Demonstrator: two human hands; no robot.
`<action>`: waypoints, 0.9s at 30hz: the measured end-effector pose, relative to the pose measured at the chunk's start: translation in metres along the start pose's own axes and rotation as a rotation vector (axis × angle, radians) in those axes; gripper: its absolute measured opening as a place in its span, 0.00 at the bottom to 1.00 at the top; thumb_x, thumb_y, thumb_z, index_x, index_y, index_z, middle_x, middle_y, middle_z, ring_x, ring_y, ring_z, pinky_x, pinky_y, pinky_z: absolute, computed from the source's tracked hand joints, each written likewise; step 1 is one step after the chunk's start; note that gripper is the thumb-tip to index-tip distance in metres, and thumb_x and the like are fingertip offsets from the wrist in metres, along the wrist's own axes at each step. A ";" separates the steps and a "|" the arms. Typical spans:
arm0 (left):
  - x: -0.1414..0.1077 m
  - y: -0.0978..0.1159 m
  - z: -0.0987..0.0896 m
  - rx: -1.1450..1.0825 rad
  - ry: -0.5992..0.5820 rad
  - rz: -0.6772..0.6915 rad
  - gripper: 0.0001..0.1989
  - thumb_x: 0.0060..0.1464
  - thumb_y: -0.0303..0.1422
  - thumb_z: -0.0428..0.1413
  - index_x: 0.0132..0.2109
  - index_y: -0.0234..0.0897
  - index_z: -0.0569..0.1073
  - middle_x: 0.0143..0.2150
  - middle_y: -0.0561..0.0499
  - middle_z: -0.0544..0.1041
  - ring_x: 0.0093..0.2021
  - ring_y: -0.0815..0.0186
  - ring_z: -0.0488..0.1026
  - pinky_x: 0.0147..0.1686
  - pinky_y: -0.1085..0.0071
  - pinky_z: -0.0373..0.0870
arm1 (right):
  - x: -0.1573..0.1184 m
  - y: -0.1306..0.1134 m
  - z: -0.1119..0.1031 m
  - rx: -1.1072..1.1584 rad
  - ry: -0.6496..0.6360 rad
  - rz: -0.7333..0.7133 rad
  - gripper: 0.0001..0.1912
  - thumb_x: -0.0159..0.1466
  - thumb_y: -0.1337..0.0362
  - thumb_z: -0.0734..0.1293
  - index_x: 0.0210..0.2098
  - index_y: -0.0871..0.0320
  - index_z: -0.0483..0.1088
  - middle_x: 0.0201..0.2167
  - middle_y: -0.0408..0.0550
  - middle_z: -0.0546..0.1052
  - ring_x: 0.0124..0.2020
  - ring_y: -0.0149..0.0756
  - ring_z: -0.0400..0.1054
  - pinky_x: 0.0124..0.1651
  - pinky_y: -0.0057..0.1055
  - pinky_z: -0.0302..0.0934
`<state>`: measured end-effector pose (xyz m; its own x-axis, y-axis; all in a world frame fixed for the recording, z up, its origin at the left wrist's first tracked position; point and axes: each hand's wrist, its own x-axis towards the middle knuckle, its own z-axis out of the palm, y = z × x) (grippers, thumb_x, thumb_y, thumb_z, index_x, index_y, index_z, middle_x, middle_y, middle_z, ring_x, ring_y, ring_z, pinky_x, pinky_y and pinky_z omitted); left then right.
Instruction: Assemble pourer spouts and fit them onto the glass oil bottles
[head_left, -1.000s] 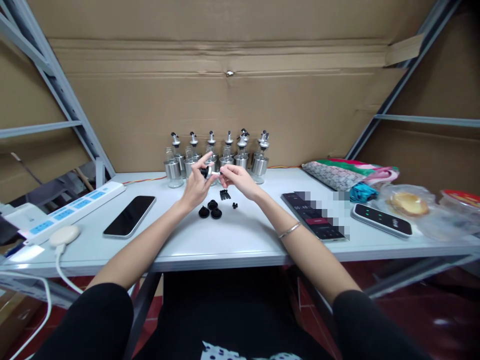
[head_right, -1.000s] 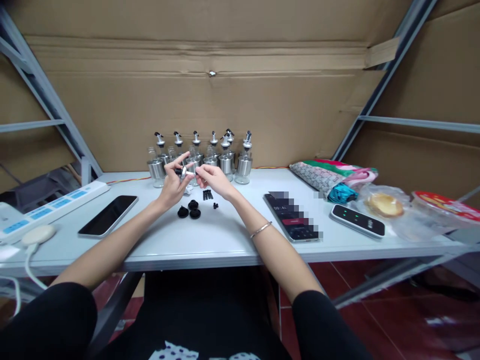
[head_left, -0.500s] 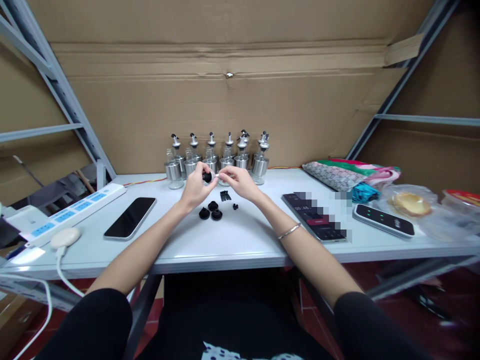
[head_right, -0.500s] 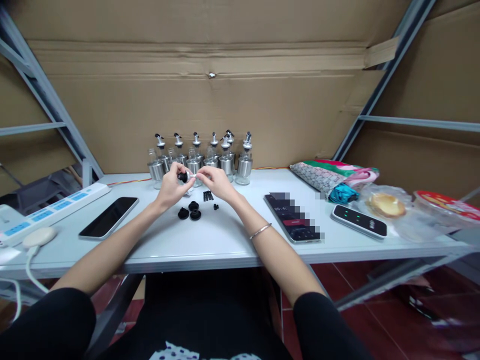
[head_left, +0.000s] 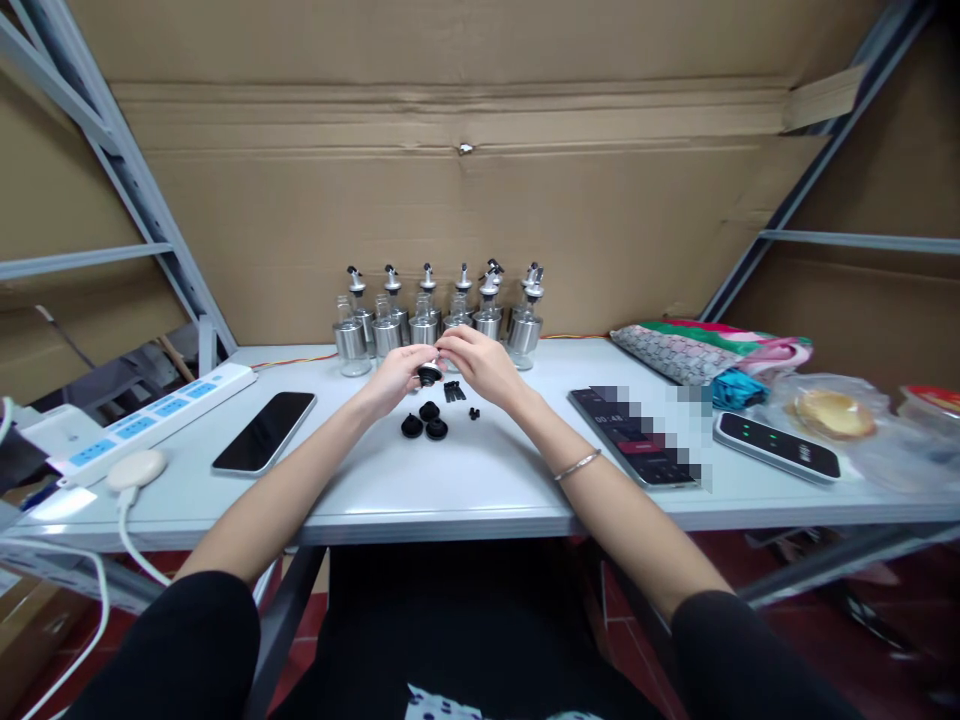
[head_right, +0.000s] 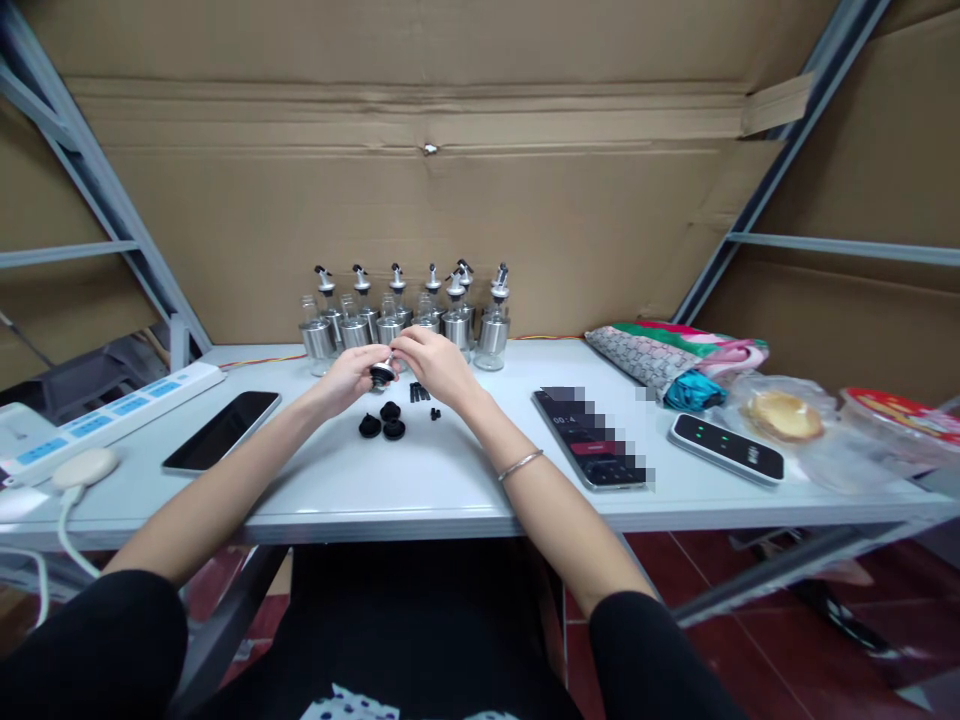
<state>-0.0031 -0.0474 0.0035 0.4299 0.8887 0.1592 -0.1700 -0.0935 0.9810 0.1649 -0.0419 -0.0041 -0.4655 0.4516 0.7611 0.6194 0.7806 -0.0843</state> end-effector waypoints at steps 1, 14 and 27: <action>0.000 -0.001 0.000 0.009 0.017 0.021 0.16 0.41 0.41 0.62 0.30 0.32 0.72 0.26 0.52 0.72 0.27 0.71 0.67 0.27 0.74 0.63 | 0.001 -0.001 0.000 -0.038 -0.004 -0.008 0.15 0.69 0.61 0.53 0.40 0.58 0.70 0.40 0.52 0.73 0.41 0.36 0.67 0.44 0.31 0.60; 0.002 -0.003 -0.003 0.001 0.001 0.023 0.19 0.37 0.43 0.65 0.31 0.32 0.74 0.27 0.53 0.72 0.27 0.71 0.69 0.28 0.74 0.65 | 0.003 0.001 -0.004 -0.105 -0.070 -0.001 0.16 0.69 0.61 0.52 0.40 0.58 0.68 0.38 0.51 0.69 0.37 0.36 0.63 0.40 0.30 0.56; 0.005 -0.006 -0.004 0.353 0.024 0.134 0.18 0.42 0.45 0.61 0.31 0.33 0.71 0.27 0.52 0.73 0.25 0.71 0.67 0.24 0.74 0.65 | 0.005 0.001 -0.003 -0.082 -0.138 0.145 0.16 0.67 0.64 0.50 0.28 0.58 0.64 0.29 0.48 0.66 0.32 0.35 0.58 0.37 0.30 0.52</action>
<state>-0.0034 -0.0405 -0.0021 0.4032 0.8678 0.2904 0.0944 -0.3551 0.9300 0.1656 -0.0402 0.0017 -0.4465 0.6161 0.6489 0.7327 0.6680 -0.1301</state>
